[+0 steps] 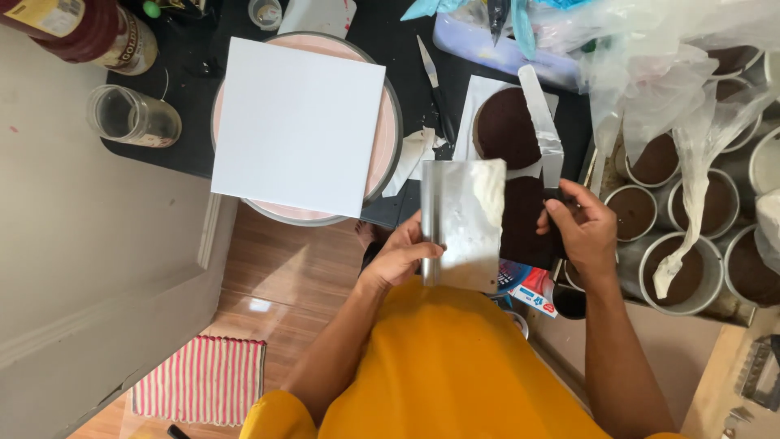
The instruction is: Slicing a chocolate cake into layers and placing a layer on a cake board using frosting.
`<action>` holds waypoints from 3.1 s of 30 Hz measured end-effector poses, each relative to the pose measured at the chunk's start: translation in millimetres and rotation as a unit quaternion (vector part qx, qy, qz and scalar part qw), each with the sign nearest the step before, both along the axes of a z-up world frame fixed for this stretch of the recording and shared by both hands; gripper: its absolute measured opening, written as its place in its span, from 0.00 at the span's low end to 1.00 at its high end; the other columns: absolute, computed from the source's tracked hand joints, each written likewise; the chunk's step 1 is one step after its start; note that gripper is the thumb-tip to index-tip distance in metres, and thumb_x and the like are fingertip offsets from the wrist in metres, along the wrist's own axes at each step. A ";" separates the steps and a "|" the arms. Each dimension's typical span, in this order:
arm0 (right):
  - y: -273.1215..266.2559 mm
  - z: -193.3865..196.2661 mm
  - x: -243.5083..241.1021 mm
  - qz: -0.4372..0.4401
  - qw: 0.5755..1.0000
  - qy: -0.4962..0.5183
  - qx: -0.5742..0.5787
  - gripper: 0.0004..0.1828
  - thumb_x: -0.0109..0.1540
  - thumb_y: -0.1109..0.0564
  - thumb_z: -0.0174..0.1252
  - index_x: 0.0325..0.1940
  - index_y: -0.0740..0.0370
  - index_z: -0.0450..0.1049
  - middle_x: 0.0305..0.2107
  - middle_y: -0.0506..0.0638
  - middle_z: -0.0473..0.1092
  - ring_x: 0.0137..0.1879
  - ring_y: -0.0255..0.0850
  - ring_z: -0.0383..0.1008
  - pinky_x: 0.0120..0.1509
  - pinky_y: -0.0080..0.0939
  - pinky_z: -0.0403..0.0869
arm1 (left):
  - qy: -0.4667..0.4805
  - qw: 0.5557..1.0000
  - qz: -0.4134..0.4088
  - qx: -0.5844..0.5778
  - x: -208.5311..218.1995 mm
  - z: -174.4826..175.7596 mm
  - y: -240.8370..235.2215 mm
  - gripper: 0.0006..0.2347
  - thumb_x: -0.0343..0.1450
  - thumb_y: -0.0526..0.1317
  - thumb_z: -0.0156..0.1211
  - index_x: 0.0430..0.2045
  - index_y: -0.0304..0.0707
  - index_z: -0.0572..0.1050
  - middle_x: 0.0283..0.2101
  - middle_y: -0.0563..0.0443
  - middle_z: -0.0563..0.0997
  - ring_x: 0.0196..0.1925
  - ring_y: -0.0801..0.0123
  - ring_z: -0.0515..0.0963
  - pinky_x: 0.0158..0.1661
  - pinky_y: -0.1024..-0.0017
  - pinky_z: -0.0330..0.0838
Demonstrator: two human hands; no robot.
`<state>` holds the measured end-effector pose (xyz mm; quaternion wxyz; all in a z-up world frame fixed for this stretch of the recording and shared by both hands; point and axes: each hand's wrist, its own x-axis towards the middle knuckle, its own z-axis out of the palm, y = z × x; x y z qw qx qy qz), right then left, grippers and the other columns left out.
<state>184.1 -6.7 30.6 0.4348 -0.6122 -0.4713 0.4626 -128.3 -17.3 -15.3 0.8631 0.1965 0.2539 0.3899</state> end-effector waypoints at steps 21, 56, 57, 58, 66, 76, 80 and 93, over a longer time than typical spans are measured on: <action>47.9 110.1 -113.3 0.280 0.868 -0.307 0.271 0.17 0.61 0.67 0.66 0.55 0.66 0.79 0.43 0.56 0.76 0.42 0.41 0.78 0.45 0.35 0.75 | 0.230 0.919 0.315 0.059 -117.8 47.2 5.1 0.15 0.68 0.29 0.63 0.50 0.32 0.77 0.38 0.57 0.80 0.41 0.77 0.75 0.46 0.77 0.70; 68.7 64.8 -263.4 0.234 0.885 -0.403 -0.023 0.21 0.62 0.54 0.63 0.60 0.57 0.74 0.28 0.60 0.77 0.32 0.51 0.78 0.37 0.44 0.73 | 0.025 0.877 0.467 -0.111 -319.1 -31.4 47.9 0.23 0.62 0.37 0.58 0.52 0.26 0.71 0.46 0.39 0.77 0.51 0.53 0.78 0.54 0.59 0.74; 67.2 74.3 -262.7 0.221 0.880 -0.420 -0.032 0.21 0.63 0.54 0.62 0.60 0.57 0.74 0.28 0.61 0.77 0.32 0.51 0.78 0.37 0.44 0.73 | 0.034 0.877 0.462 -0.126 -317.7 -29.4 46.2 0.23 0.61 0.37 0.57 0.51 0.25 0.71 0.45 0.37 0.77 0.50 0.53 0.79 0.53 0.59 0.75; 66.8 79.8 -263.4 0.218 0.880 -0.420 -0.033 0.21 0.63 0.54 0.62 0.60 0.57 0.74 0.28 0.61 0.77 0.32 0.51 0.78 0.37 0.44 0.73 | 0.034 0.879 0.459 -0.126 -316.9 -30.2 43.3 0.23 0.61 0.37 0.57 0.51 0.25 0.71 0.45 0.37 0.77 0.50 0.53 0.79 0.53 0.59 0.75; 50.0 66.7 -282.1 0.195 0.942 -0.259 -0.091 0.19 0.60 0.57 0.63 0.56 0.60 0.78 0.30 0.57 0.80 0.30 0.42 0.78 0.36 0.40 0.75 | 0.043 0.870 0.475 -0.125 -305.7 -38.0 30.9 0.25 0.61 0.35 0.59 0.53 0.22 0.68 0.45 0.38 0.76 0.50 0.51 0.78 0.55 0.58 0.74; 43.3 62.8 -280.6 0.310 0.905 -0.276 0.094 0.18 0.60 0.58 0.64 0.54 0.63 0.77 0.46 0.57 0.78 0.46 0.52 0.82 0.49 0.43 0.78 | -0.092 0.884 0.455 -0.050 -280.6 -42.8 40.6 0.30 0.64 0.34 0.58 0.65 0.22 0.62 0.54 0.35 0.75 0.59 0.48 0.75 0.72 0.47 0.58; 52.4 70.4 -278.2 0.296 0.874 -0.374 0.091 0.19 0.59 0.56 0.64 0.55 0.60 0.77 0.42 0.52 0.79 0.36 0.46 0.81 0.38 0.41 0.78 | -0.064 0.889 0.445 -0.086 -272.7 -34.0 36.9 0.33 0.61 0.37 0.58 0.66 0.27 0.61 0.57 0.36 0.74 0.65 0.44 0.73 0.70 0.52 0.63; 71.2 55.5 -273.7 0.244 0.875 -0.410 0.085 0.20 0.60 0.56 0.65 0.57 0.60 0.76 0.43 0.55 0.78 0.34 0.49 0.80 0.38 0.45 0.77 | -0.081 0.899 0.420 -0.091 -261.9 -41.8 24.2 0.34 0.62 0.36 0.58 0.68 0.27 0.60 0.58 0.35 0.73 0.67 0.47 0.72 0.61 0.51 0.70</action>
